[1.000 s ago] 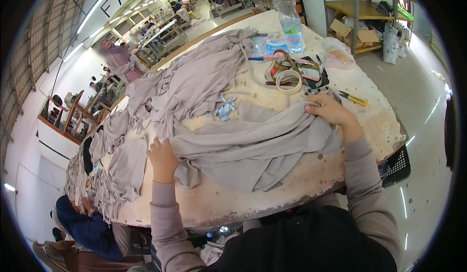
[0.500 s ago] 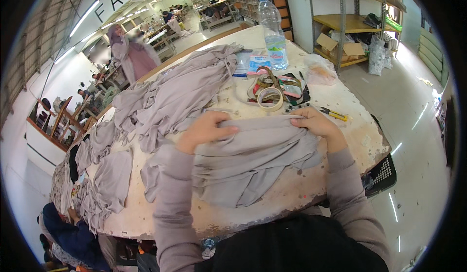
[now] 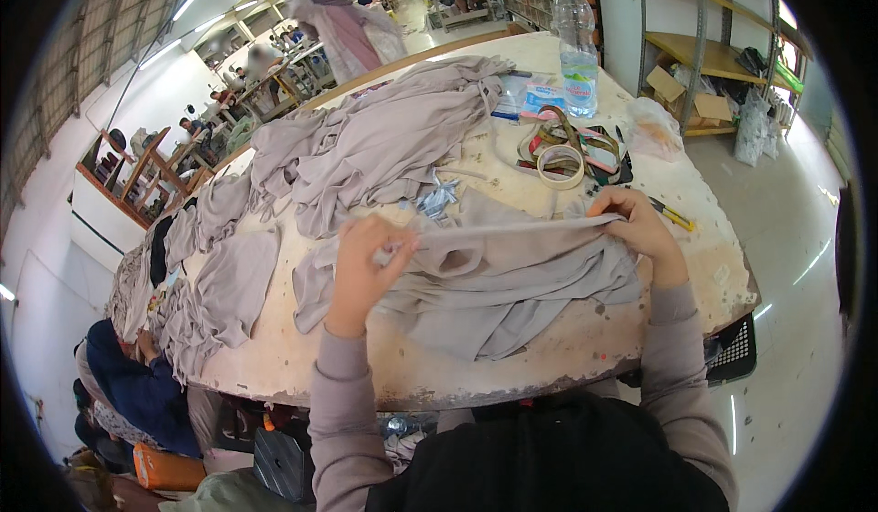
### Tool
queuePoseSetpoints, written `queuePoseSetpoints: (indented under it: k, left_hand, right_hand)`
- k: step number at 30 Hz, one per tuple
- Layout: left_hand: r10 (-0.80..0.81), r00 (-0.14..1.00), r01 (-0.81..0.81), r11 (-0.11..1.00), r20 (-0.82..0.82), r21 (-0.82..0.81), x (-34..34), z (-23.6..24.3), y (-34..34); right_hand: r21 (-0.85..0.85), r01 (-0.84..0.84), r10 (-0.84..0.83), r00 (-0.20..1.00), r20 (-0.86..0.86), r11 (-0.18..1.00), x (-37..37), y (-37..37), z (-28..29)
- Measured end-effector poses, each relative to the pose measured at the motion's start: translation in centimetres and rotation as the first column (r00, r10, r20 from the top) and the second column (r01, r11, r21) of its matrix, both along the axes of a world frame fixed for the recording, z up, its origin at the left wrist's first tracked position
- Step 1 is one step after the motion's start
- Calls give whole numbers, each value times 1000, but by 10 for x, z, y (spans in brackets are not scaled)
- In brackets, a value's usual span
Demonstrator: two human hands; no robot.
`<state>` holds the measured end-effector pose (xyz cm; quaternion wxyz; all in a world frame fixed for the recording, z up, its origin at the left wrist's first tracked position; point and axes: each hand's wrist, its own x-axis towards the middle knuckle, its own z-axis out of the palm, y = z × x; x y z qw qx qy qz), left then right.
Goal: The person inspects a light gray garment, uses a seam ripper to remove stitches, applies tape to a section, and continues trimming threads. The person handles the garment repeatedly, turning it over and smoothing it on the table.
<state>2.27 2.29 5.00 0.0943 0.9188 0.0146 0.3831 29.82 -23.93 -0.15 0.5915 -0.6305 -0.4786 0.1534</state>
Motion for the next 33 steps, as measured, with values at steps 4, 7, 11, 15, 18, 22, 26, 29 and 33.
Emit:
queuePoseSetpoints:
  k: [4,7,11,15,18,22,26,29,33]
  left_hand:
    - [34,997,-68,817,70,573,-40,-38,-30]
    - [70,973,14,933,-219,360,-56,-67,-44]
    - [231,938,-244,970,-259,-19,-65,-79,-38]
    - [460,761,-594,779,-458,-203,-61,-58,-10]
    - [579,815,-579,815,-34,18,-66,-38,-6]
    - [77,897,-276,868,-436,-413,-72,-58,-52]
    - [190,807,-229,973,-559,0,-38,-102,-53]
    - [422,708,-389,902,-567,186,12,-112,24]
    - [405,806,-466,884,-432,-41,18,-103,92]
  right_hand:
    - [346,262,-342,920,194,901,7,5,-11]
    - [430,397,-528,814,244,811,5,7,-9]
    - [384,299,-439,825,357,874,-47,33,-2]
    - [-315,-422,525,720,453,850,-115,60,-10]
    - [-270,-444,516,782,348,855,-94,35,-7]
    - [-268,-143,256,853,454,953,-21,-6,8]
    - [-684,282,184,831,524,673,-44,6,-3]
    - [-722,59,322,868,378,689,-99,29,-14]
    - [-540,-415,470,882,-39,733,-121,33,1]
